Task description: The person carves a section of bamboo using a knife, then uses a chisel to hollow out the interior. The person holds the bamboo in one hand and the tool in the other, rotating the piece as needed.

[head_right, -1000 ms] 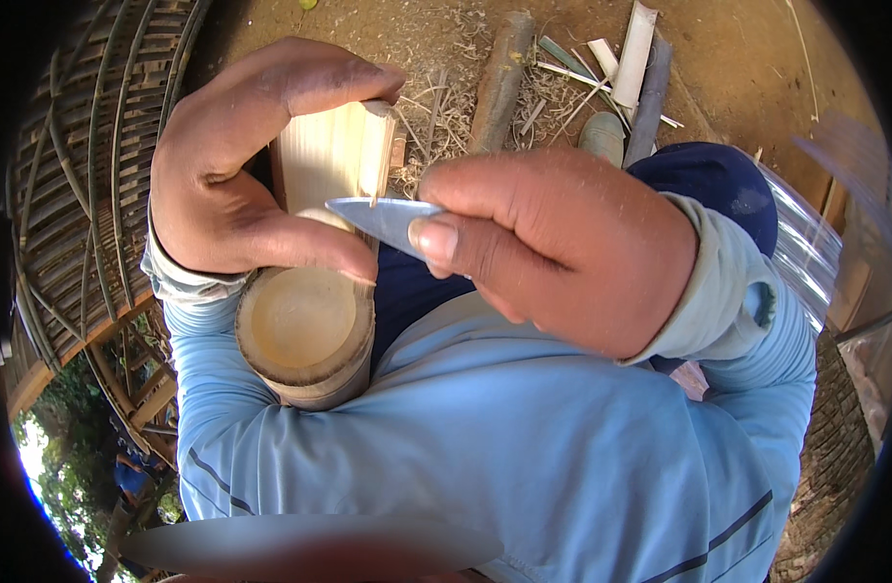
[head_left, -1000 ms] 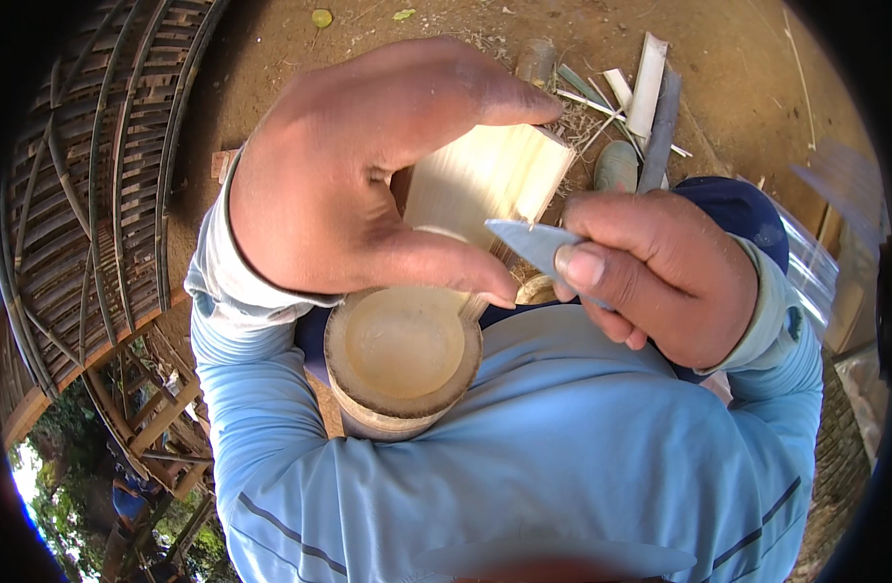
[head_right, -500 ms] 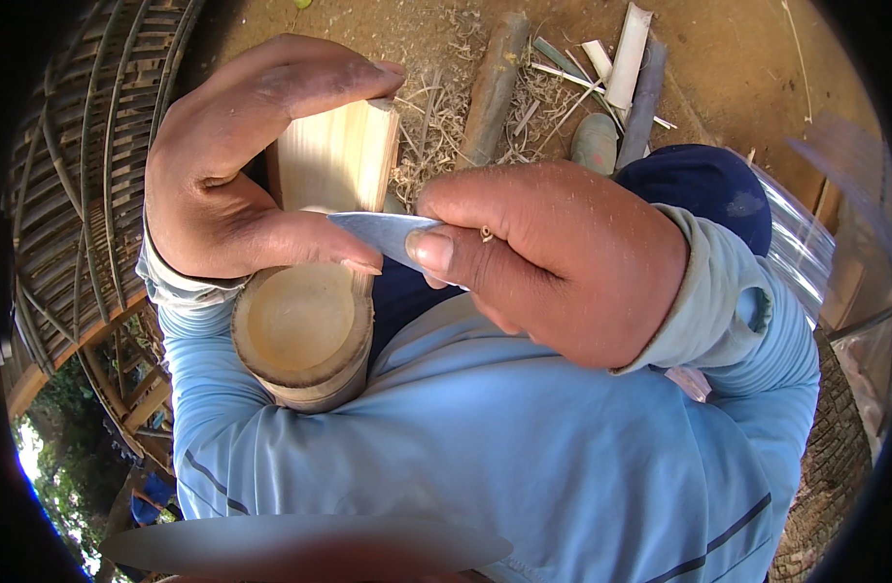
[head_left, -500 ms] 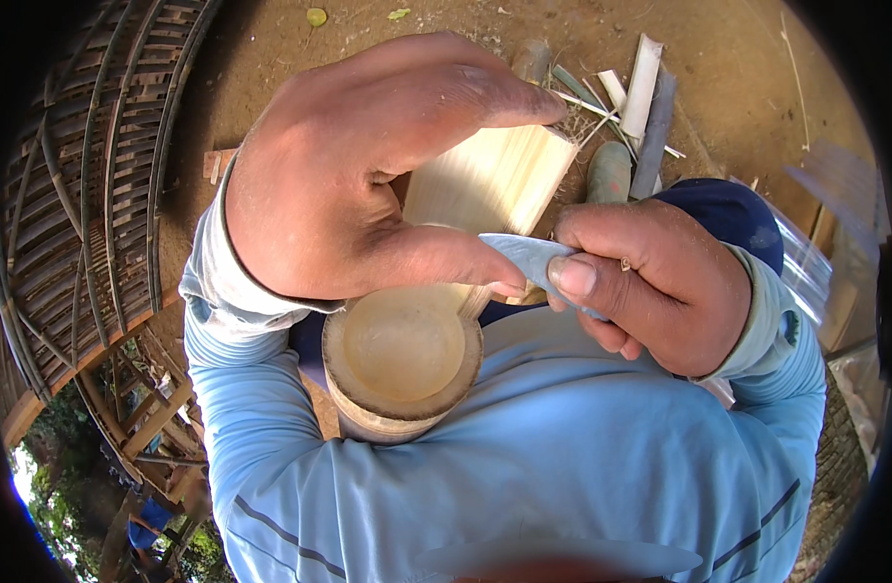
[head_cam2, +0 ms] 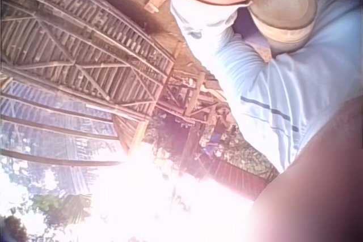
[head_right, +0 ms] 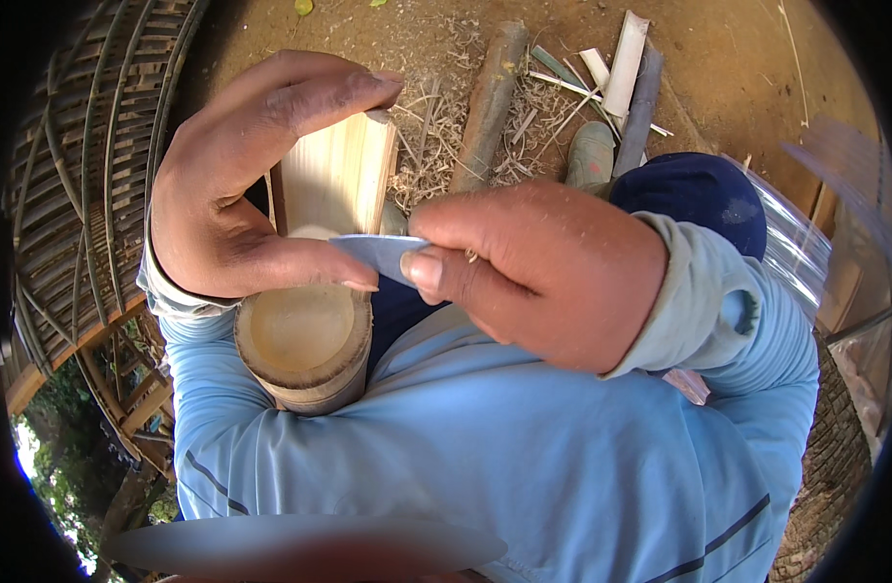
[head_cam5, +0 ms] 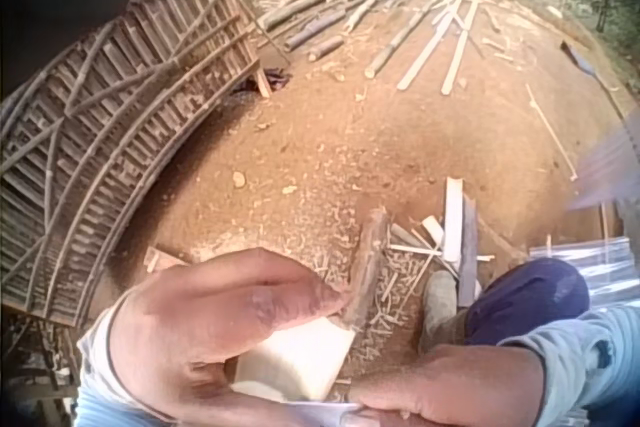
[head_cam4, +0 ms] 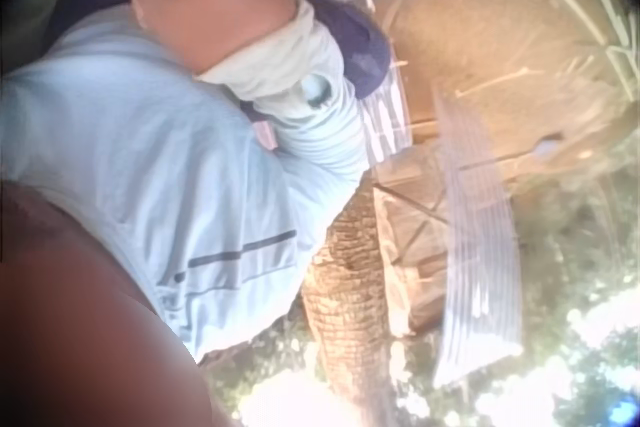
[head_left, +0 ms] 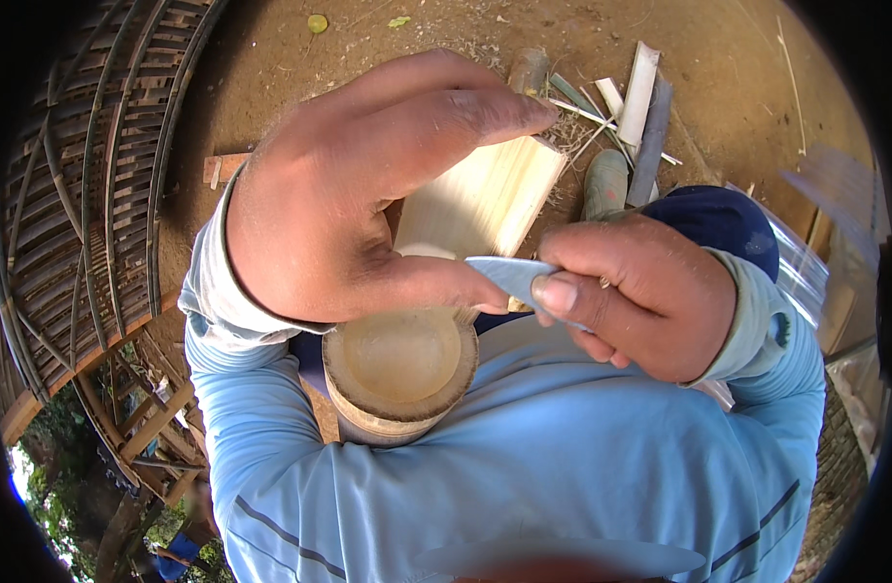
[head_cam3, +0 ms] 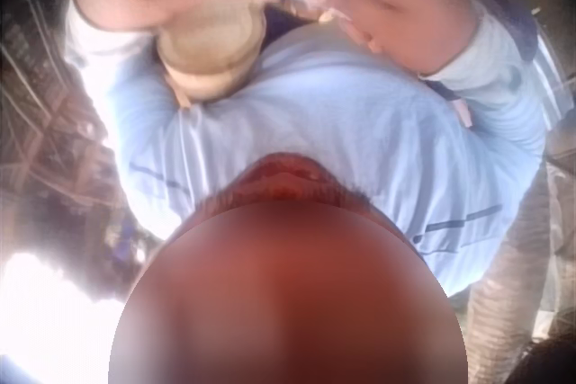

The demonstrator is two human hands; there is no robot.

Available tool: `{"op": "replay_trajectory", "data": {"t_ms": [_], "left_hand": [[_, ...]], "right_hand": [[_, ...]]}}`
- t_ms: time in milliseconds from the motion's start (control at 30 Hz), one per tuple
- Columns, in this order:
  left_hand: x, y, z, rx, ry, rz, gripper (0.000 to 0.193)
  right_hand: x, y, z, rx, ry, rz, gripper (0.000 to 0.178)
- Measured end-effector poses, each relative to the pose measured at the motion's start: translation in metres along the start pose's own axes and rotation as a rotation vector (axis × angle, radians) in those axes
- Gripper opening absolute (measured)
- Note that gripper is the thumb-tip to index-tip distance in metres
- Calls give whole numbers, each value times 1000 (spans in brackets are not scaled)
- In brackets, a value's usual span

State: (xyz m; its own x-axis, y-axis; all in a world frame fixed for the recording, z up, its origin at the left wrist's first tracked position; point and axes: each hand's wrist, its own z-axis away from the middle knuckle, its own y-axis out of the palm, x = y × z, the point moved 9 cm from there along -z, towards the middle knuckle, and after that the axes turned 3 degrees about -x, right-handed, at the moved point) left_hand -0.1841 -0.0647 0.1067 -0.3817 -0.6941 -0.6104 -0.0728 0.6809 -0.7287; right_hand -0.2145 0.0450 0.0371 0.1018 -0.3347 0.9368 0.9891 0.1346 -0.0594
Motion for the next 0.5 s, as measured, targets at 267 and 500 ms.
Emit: {"op": "replay_trajectory", "data": {"t_ms": [267,500], "left_hand": [[2,-1,0,-12,38,-20,83],[6,-2,-1,-25,34,4,69]], "right_hand": [[-4,-4,-1,-50,74,-86,35],[0,-12,-2,-69,124,-143,37]]}}
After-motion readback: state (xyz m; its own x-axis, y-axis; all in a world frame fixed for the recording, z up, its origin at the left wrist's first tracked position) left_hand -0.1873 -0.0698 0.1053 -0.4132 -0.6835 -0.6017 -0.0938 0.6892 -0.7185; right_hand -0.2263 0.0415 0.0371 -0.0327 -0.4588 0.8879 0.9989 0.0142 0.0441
